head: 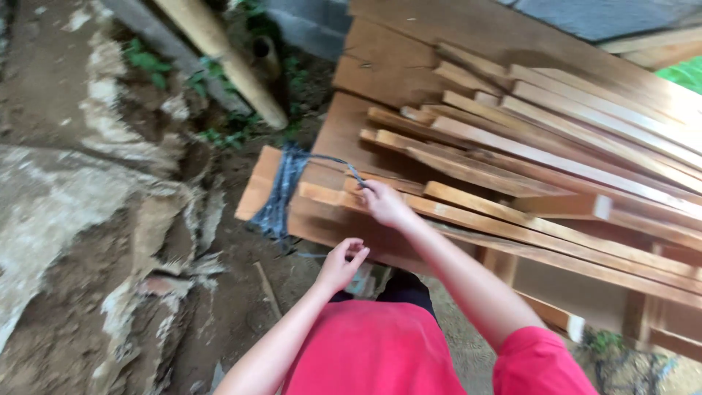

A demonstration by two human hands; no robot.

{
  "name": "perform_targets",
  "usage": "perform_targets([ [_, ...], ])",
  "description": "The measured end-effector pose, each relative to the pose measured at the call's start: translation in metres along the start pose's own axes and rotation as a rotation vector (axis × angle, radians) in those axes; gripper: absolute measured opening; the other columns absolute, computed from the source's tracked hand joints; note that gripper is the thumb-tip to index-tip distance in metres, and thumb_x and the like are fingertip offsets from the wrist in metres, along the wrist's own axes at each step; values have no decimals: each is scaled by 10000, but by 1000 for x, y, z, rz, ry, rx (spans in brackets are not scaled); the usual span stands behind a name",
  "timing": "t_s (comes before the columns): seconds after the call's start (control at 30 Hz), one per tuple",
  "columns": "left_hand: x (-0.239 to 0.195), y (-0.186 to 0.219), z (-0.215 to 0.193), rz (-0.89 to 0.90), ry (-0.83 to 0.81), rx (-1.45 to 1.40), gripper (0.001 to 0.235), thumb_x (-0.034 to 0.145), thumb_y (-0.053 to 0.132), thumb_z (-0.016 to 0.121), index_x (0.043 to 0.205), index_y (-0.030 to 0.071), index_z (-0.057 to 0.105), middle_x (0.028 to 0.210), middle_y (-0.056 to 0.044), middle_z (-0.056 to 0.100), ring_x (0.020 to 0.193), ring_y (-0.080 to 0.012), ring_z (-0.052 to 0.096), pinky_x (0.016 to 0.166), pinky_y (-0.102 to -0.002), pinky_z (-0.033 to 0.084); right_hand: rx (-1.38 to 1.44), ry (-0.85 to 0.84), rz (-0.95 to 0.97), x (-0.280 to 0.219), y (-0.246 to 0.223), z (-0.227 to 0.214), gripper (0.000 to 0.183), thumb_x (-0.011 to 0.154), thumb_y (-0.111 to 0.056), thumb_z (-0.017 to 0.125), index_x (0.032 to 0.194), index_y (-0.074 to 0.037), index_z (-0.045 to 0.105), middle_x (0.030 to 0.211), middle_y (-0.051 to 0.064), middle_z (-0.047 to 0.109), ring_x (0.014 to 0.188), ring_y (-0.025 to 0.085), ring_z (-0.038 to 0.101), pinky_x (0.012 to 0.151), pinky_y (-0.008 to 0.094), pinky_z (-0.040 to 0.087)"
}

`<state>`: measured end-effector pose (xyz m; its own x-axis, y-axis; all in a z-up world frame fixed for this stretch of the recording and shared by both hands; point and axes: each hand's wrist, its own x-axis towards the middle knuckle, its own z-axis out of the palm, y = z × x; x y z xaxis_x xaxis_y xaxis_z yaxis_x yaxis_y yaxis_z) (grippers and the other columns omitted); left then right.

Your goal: The person gathers several thin wooden planks on a workbench and secures them into a bundle using a black strap. They wrap the strap around the planks, pull it tight, and tie a knot to hold the bundle together. The person then lifts the tied bundle and places it on a nearby stack of similar wood.

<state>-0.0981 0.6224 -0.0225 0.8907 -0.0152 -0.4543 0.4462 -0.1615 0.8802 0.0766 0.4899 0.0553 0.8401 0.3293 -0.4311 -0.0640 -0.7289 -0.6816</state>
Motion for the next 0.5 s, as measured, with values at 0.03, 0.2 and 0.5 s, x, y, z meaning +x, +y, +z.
perform_targets([
  [0.03, 7, -3, 8, 10, -15, 1, 343, 942, 352, 756, 1223, 163, 701, 1112, -83, 765, 987, -244, 766, 735, -341, 608, -1, 16, 8, 1, 18, -21, 267, 1030, -247, 504, 1162, -212, 733, 961, 117, 771, 1010, 378, 717, 890, 508, 560],
  [0.2, 13, 14, 53, -59, -117, 199, 303, 965, 350, 690, 1178, 135, 715, 1129, -125, 759, 981, -293, 761, 816, -396, 628, -92, 94, 120, -35, 70, -116, 289, 1037, -333, 522, 1259, -282, 700, 900, -21, 783, 1037, 272, 730, 937, 469, 563],
  [0.5, 25, 56, 219, -465, 14, 17, 732, 1024, 559, 503, 1461, -28, 537, 1511, -235, 528, 1450, -317, 454, 1232, -433, 337, -225, 129, -51, -83, 161, -200, 268, 1023, -158, 530, 1291, -164, 521, 1042, 154, 764, 1011, 475, 690, 903, 595, 522],
])
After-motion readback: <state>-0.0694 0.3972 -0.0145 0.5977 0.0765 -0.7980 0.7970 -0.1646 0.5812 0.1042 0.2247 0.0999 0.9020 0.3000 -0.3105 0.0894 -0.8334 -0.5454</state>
